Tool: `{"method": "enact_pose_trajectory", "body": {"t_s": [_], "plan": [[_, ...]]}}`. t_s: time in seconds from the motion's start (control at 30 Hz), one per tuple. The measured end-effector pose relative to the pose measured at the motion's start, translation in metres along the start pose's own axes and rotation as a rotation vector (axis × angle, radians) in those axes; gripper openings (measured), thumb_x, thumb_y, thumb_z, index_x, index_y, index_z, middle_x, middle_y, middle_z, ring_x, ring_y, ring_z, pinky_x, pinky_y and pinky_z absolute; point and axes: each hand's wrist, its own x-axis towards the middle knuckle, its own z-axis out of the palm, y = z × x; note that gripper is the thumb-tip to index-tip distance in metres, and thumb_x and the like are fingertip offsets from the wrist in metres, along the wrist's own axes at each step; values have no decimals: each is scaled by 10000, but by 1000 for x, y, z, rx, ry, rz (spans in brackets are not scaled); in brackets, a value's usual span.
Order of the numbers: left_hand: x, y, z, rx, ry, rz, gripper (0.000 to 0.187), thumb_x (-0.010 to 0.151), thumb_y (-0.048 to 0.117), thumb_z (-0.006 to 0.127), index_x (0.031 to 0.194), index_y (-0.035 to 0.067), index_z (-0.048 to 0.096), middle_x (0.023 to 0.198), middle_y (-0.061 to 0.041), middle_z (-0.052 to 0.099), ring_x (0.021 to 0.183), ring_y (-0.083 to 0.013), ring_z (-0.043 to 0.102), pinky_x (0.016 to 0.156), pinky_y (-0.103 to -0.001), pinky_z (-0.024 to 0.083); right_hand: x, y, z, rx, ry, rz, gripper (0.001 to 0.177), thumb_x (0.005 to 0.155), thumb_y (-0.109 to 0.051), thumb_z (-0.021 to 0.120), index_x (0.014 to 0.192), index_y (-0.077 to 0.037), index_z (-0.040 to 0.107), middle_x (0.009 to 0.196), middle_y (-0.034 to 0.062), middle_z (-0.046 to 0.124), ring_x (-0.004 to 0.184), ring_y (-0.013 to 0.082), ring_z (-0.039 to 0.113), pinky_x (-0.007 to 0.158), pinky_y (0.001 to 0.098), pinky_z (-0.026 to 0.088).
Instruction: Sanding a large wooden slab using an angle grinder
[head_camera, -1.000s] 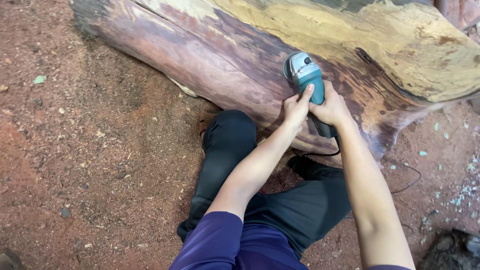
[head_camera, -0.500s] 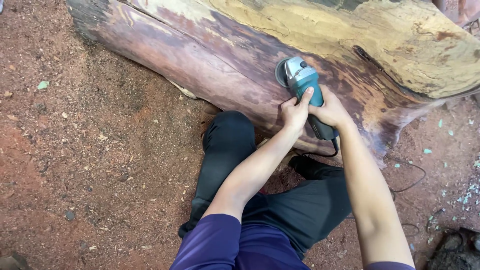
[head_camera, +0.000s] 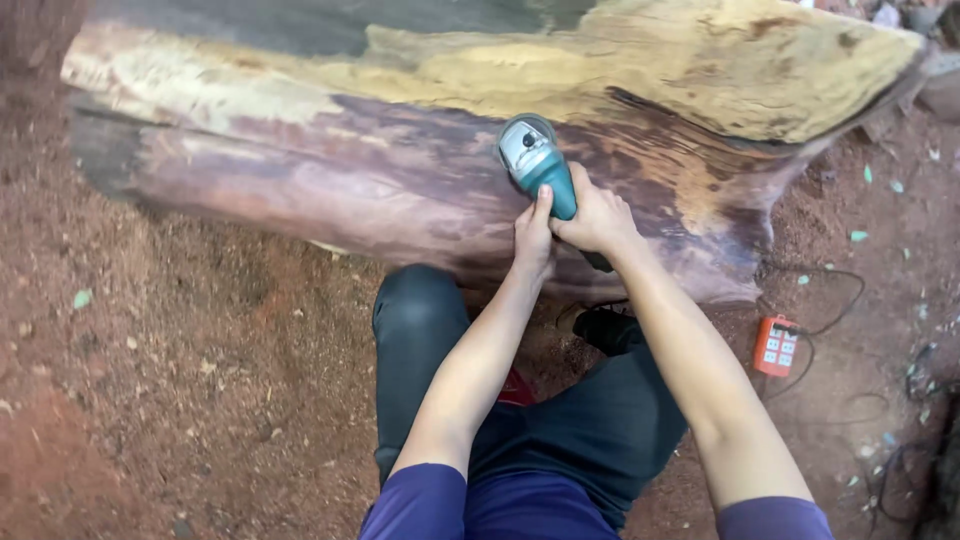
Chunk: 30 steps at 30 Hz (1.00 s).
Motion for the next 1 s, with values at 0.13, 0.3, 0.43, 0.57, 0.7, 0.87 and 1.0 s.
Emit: {"method": "enact_pose_trajectory", "body": {"t_s": [0.13, 0.3, 0.43, 0.57, 0.7, 0.87, 1.0], "plan": [[21, -47, 0, 18, -41, -70, 410, 954, 488, 731, 1067, 94, 741, 807, -98, 727, 691, -234, 747, 592, -311, 618, -7, 20, -12, -54, -12, 20, 892, 798, -493, 696, 1555, -280, 275, 1300, 257, 650, 1243, 489, 604, 1075, 585, 456], [33, -100, 9, -60, -140, -112, 377, 963, 462, 759, 1055, 96, 757, 831, -115, 741, 748, -252, 758, 652, -393, 633, -10, 60, -7, -47, 35, 41, 908, 782, -506, 676, 1565, -274, 281, 1359, 192, 638, 1236, 483, 615, 1066, 597, 466], [21, -117, 15, -34, -175, -143, 365, 975, 443, 763, 1068, 90, 761, 858, -137, 745, 776, -261, 754, 688, -432, 628, -13, 91, 6, 2, 56, 76, 886, 782, -526, 656, 1554, -291, 290, 1334, 197, 650, 1216, 493, 622, 1046, 610, 474], [18, -100, 10, -57, -185, -153, 384, 983, 429, 755, 1120, 71, 731, 966, -167, 736, 876, -285, 738, 788, -471, 604, -18, 81, 2, -6, 74, 24, 873, 788, -540, 651, 1551, -300, 302, 1325, 186, 657, 1210, 472, 632, 1045, 598, 485], [29, -72, 11, -198, -135, -135, 433, 1020, 485, 690, 1213, 97, 692, 1092, -156, 742, 979, -283, 741, 881, -493, 596, -1, 61, -7, -72, 97, -162, 874, 789, -589, 634, 1541, -275, 318, 1376, 176, 634, 1226, 446, 635, 1038, 583, 497], [44, -82, 7, -138, -87, -117, 481, 993, 524, 698, 1255, 120, 683, 1172, -172, 727, 1063, -314, 718, 919, -519, 585, -5, 55, -18, -81, 92, -168, 890, 808, -502, 631, 1578, -233, 276, 1433, 159, 594, 1249, 446, 624, 1066, 582, 485], [55, -119, -2, 14, -54, -97, 450, 945, 524, 769, 1125, 113, 734, 1025, -112, 745, 964, -238, 725, 872, -448, 592, -1, 85, -2, -13, 91, -95, 890, 812, -519, 611, 1582, -256, 251, 1407, 154, 602, 1244, 444, 625, 1076, 580, 476]]}}
